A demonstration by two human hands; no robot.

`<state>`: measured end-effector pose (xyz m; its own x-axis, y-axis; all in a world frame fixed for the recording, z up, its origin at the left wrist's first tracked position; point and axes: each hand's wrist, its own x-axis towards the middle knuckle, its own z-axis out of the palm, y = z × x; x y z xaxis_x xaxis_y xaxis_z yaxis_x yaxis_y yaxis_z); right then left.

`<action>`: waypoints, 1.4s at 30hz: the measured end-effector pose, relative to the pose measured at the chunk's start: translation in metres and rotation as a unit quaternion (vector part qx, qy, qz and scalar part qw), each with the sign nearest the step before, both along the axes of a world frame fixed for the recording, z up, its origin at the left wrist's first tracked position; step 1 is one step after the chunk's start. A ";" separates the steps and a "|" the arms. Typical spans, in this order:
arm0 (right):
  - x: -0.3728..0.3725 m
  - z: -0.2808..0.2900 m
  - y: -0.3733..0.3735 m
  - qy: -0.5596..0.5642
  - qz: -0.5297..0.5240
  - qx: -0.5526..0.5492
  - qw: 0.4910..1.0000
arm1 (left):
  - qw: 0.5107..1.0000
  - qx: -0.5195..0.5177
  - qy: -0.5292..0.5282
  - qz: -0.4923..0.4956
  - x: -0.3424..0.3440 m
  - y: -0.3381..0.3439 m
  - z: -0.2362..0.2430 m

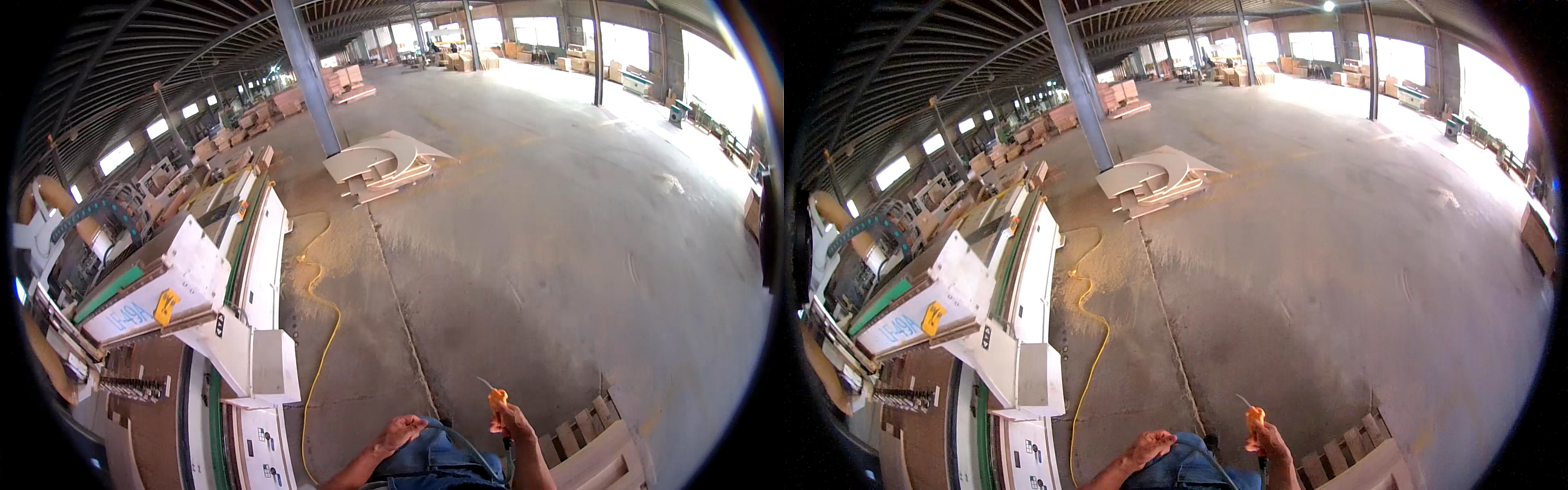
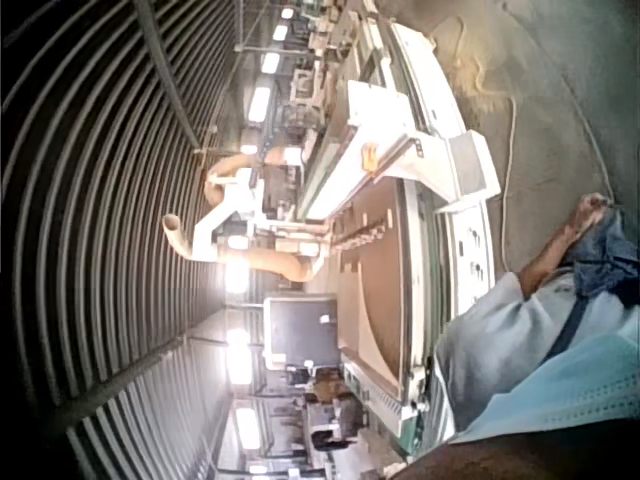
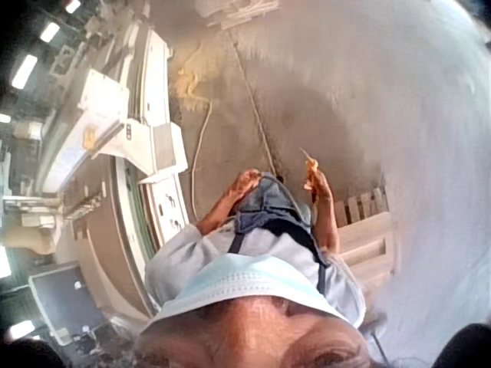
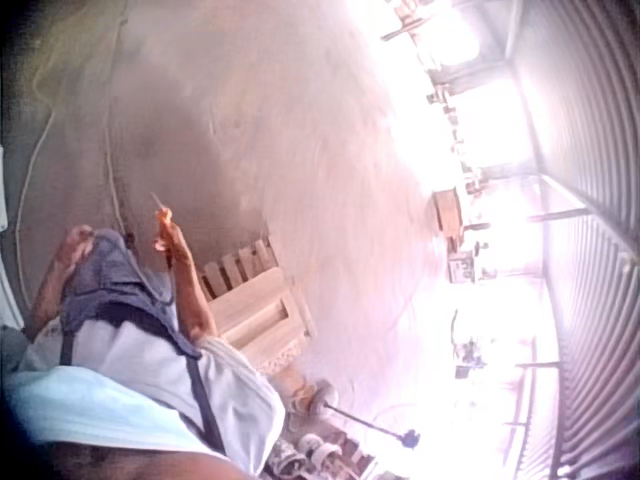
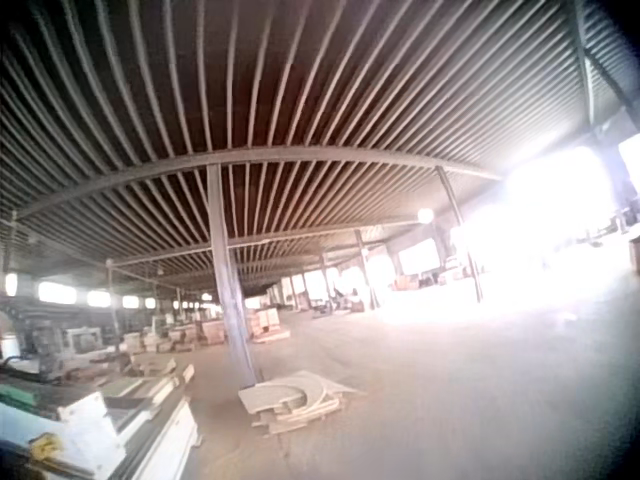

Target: The person walks through a workshop and uses a handheld air blower to clean a CNC machine table. They then pick up a large wooden board, place it on the machine, and adjust its position before interacting with the control panel.

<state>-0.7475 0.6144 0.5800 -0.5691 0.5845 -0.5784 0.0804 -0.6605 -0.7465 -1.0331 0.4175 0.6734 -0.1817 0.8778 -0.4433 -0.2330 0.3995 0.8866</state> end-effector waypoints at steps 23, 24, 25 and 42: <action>0.369 -0.101 0.400 -0.056 -0.488 -0.081 0.867 | 0.964 0.059 0.255 -0.058 0.167 0.410 0.007; 0.373 -0.097 0.421 -0.093 -0.419 -0.055 0.901 | 0.965 0.054 0.249 -0.069 0.172 0.425 0.009; 0.362 -0.084 0.443 -0.127 -0.343 -0.032 0.930 | 0.965 0.048 0.245 -0.078 0.176 0.438 0.012; 0.168 -0.014 0.672 0.020 0.013 -0.127 0.992 | 0.982 0.015 -0.002 -0.187 0.131 0.689 0.004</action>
<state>-0.5797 1.2861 0.5658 -0.6073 0.4085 -0.6814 0.0731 -0.8253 -0.5599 -0.9025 1.1066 0.6777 0.1582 0.8953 -0.4163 -0.0790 0.4318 0.8985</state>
